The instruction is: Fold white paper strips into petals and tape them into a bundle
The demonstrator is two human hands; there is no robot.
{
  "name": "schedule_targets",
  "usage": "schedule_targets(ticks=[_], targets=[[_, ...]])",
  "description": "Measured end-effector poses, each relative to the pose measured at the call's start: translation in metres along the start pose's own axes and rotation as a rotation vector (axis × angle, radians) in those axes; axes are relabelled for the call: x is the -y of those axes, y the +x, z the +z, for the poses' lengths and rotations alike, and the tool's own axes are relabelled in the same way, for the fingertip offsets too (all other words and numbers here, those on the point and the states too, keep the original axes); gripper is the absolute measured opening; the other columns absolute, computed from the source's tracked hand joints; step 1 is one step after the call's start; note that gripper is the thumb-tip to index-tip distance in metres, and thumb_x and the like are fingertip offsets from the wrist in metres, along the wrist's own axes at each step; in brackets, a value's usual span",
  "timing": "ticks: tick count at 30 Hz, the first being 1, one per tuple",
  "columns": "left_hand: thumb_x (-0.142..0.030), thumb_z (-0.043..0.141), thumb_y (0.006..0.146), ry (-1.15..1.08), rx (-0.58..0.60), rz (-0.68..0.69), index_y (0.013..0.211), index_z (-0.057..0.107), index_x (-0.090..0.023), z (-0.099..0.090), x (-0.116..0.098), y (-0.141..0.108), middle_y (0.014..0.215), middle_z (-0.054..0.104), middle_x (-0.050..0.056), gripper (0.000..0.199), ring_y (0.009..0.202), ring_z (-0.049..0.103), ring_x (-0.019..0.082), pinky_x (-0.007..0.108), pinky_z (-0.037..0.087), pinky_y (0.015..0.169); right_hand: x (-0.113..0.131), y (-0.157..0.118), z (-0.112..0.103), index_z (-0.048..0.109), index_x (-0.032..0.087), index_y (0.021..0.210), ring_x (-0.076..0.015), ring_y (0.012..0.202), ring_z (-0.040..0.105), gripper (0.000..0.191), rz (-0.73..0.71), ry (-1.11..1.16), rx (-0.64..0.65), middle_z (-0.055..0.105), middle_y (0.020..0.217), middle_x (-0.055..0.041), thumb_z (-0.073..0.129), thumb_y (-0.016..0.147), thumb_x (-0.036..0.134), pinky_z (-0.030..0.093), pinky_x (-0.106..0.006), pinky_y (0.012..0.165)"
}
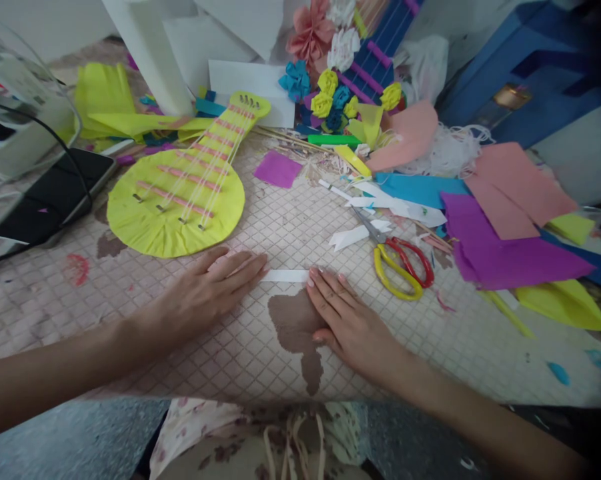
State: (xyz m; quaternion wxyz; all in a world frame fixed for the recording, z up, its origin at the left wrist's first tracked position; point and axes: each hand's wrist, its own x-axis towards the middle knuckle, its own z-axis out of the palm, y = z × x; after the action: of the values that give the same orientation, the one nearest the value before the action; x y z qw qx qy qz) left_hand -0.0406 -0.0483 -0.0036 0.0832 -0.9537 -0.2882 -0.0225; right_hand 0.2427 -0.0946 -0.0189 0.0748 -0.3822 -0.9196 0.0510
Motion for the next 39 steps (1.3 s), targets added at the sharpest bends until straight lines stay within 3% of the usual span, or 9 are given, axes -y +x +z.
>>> schedule_targets(ticks=[5, 10, 14, 17, 19, 21, 24, 26, 39], targets=[[-0.001, 0.037, 0.084, 0.072, 0.032, 0.009, 0.136, 0.041, -0.012, 0.000, -0.003, -0.006, 0.147, 0.036, 0.008, 0.053, 0.130, 0.037, 0.029, 0.050, 0.032, 0.106, 0.005, 0.014, -0.009, 0.037, 0.003, 0.137, -0.0283, 0.138, 0.026, 0.052, 0.021, -0.067, -0.010, 0.035, 0.145, -0.0184, 0.038, 0.095, 0.033, 0.021, -0.056, 0.114], [-0.001, 0.041, 0.083, -0.038, 0.003, -0.010, 0.135, 0.043, -0.018, 0.002, 0.002, -0.007, 0.144, 0.041, 0.007, 0.055, 0.129, 0.040, 0.028, 0.050, 0.033, 0.106, 0.007, 0.033, -0.007, 0.033, 0.004, 0.140, -0.0267, 0.141, 0.016, 0.060, -0.089, 0.033, -0.010, 0.028, 0.149, -0.0179, 0.043, 0.092, 0.039, 0.025, -0.051, 0.113], [-0.006, 0.040, 0.086, -0.143, -0.055, -0.030, 0.134, 0.042, -0.013, -0.004, 0.004, -0.004, 0.140, 0.046, 0.012, 0.049, 0.129, 0.041, 0.026, 0.047, 0.035, 0.105, 0.006, 0.035, 0.000, 0.032, 0.004, 0.140, -0.0265, 0.140, 0.020, 0.061, -0.086, 0.057, 0.003, 0.029, 0.148, -0.0189, 0.047, 0.091, 0.037, 0.026, -0.050, 0.113], [-0.007, 0.035, 0.089, -0.175, -0.127, -0.050, 0.137, 0.038, -0.009, -0.011, -0.009, 0.005, 0.143, 0.040, 0.016, 0.048, 0.133, 0.036, 0.024, 0.045, 0.031, 0.109, 0.005, 0.033, 0.002, 0.034, 0.003, 0.139, -0.0274, 0.140, 0.022, 0.060, -0.092, 0.050, 0.005, 0.030, 0.148, -0.0190, 0.046, 0.091, 0.038, 0.026, -0.050, 0.113], [-0.008, 0.033, 0.090, -0.197, -0.077, 0.011, 0.139, 0.033, -0.009, -0.012, -0.023, 0.012, 0.147, 0.035, 0.015, 0.049, 0.137, 0.030, 0.023, 0.045, 0.027, 0.112, 0.006, 0.032, 0.002, 0.036, 0.002, 0.138, -0.0282, 0.140, 0.022, 0.060, -0.089, 0.048, 0.002, 0.031, 0.147, -0.0194, 0.046, 0.091, 0.038, 0.027, -0.051, 0.113], [-0.022, 0.037, 0.094, -0.193, -0.068, -0.008, 0.139, 0.031, -0.004, -0.010, -0.038, 0.017, 0.147, 0.033, 0.019, 0.049, 0.137, 0.028, 0.026, 0.046, 0.026, 0.112, 0.006, 0.032, 0.003, 0.037, 0.002, 0.137, -0.0284, 0.140, 0.021, 0.060, -0.083, 0.049, -0.003, 0.033, 0.146, -0.0199, 0.046, 0.091, 0.038, 0.028, -0.051, 0.112], [-0.050, 0.044, 0.089, -0.195, -0.018, -0.055, 0.140, 0.030, 0.000, -0.002, -0.053, 0.014, 0.149, 0.025, 0.022, 0.072, 0.138, 0.025, 0.031, 0.047, 0.027, 0.111, 0.006, 0.032, 0.003, 0.036, 0.001, 0.138, -0.0280, 0.140, 0.021, 0.059, -0.084, 0.041, 0.004, 0.032, 0.147, -0.0204, 0.044, 0.092, 0.037, 0.027, -0.050, 0.113], [-0.056, 0.043, 0.087, -0.208, -0.015, -0.098, 0.140, 0.030, -0.002, 0.002, -0.056, 0.008, 0.149, 0.024, 0.021, 0.076, 0.138, 0.025, 0.032, 0.049, 0.025, 0.112, 0.006, 0.033, 0.003, 0.034, 0.002, 0.139, -0.0275, 0.140, 0.020, 0.059, -0.089, 0.032, 0.009, 0.029, 0.148, -0.0194, 0.041, 0.093, 0.038, 0.026, -0.050, 0.113], [-0.044, 0.048, 0.089, -0.245, -0.035, -0.230, 0.143, 0.023, -0.006, -0.001, -0.045, -0.033, 0.149, 0.027, 0.019, 0.071, 0.137, 0.026, 0.032, 0.049, 0.026, 0.112, -0.001, 0.005, 0.006, 0.020, 0.007, 0.145, -0.0249, 0.142, 0.016, 0.062, -0.015, -0.004, -0.026, 0.025, 0.150, -0.0163, 0.041, 0.094, 0.032, 0.028, -0.050, 0.113]])
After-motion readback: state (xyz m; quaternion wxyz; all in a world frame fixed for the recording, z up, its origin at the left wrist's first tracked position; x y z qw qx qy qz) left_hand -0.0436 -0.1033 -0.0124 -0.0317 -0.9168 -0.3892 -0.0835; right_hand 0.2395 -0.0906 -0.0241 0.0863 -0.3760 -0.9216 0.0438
